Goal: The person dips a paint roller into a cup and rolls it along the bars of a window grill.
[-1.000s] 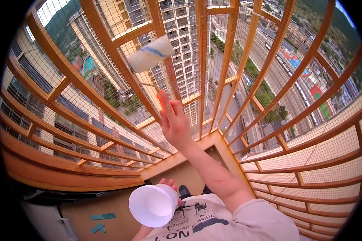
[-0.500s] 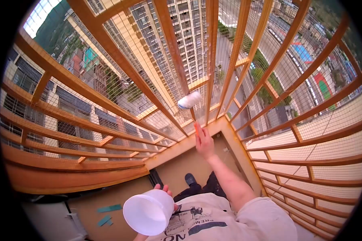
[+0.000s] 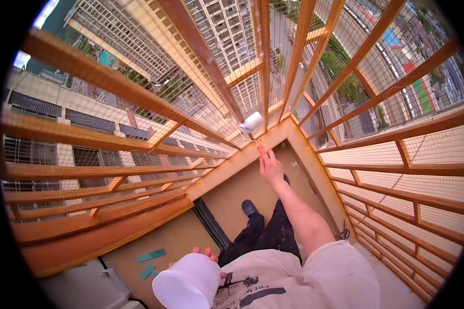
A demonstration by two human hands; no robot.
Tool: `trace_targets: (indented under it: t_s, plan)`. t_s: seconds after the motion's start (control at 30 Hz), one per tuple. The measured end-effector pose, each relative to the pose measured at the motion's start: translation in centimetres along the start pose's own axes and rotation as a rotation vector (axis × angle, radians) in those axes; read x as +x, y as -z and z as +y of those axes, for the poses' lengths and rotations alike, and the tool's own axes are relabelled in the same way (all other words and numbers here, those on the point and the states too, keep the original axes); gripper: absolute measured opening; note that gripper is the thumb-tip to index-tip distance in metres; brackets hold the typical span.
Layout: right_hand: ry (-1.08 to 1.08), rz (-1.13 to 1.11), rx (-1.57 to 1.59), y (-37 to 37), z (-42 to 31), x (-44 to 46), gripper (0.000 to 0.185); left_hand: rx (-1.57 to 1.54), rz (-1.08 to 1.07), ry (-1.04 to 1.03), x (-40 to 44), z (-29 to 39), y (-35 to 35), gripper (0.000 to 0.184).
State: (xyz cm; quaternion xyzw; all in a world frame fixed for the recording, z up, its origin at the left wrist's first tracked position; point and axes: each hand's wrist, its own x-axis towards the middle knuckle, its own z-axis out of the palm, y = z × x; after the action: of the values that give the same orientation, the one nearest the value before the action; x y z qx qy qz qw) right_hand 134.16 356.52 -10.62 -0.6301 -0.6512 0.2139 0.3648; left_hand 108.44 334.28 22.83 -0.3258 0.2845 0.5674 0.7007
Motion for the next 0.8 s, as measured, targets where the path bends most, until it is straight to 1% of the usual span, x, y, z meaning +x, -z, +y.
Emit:
trace_targets:
  t_s: [0.03,0.1,0.13,0.17,0.23,0.27,0.4,0.5,0.67,0.7,0.8]
  plan:
    - [-0.04,-0.025,-0.035,-0.9,1.0,0.1,0.058,-0.006,0.031,-0.015,0.7,0.0,0.0,0.08]
    - [-0.108,-0.071,-0.071,-3.2,3.6,-1.0,0.057,0.068,-0.054,-0.009,2.3,0.0,0.7,0.078]
    - [-0.112,-0.068,-0.078,-4.4,5.1,-0.8,0.058,0.07,-0.043,-0.005,3.4,0.0,1.1,0.078]
    - [-0.12,-0.065,-0.082,-5.4,6.2,-0.5,0.059,0.119,-0.106,0.013,4.7,0.2,1.5,0.078]
    - [-0.175,-0.108,-0.078,-7.7,8.9,-1.3,0.059,0.172,-0.147,0.038,7.4,0.9,2.8,0.078]
    - [-0.208,-0.139,-0.077,-8.5,10.2,-1.0,0.059,0.205,-0.141,0.038,8.7,1.2,3.2,0.074]
    - [-0.252,-0.178,-0.062,-12.9,15.8,-1.1,0.059,0.341,-0.101,0.033,14.2,2.1,4.9,0.059]
    - [-0.298,-0.246,-0.064,-16.7,20.2,-1.6,0.057,0.381,-0.03,0.011,19.1,2.2,7.0,0.06]
    - [-0.271,-0.304,-0.091,-22.5,27.3,-3.2,0.052,0.411,0.092,-0.031,25.7,1.7,10.6,0.063]
    - [-0.274,-0.337,-0.13,-26.5,30.4,-4.8,0.052,0.421,0.118,-0.043,27.7,2.2,12.3,0.063]
    - [-0.298,-0.364,-0.157,-27.0,31.8,-4.3,0.053,0.432,0.152,-0.065,28.4,1.8,12.6,0.065]
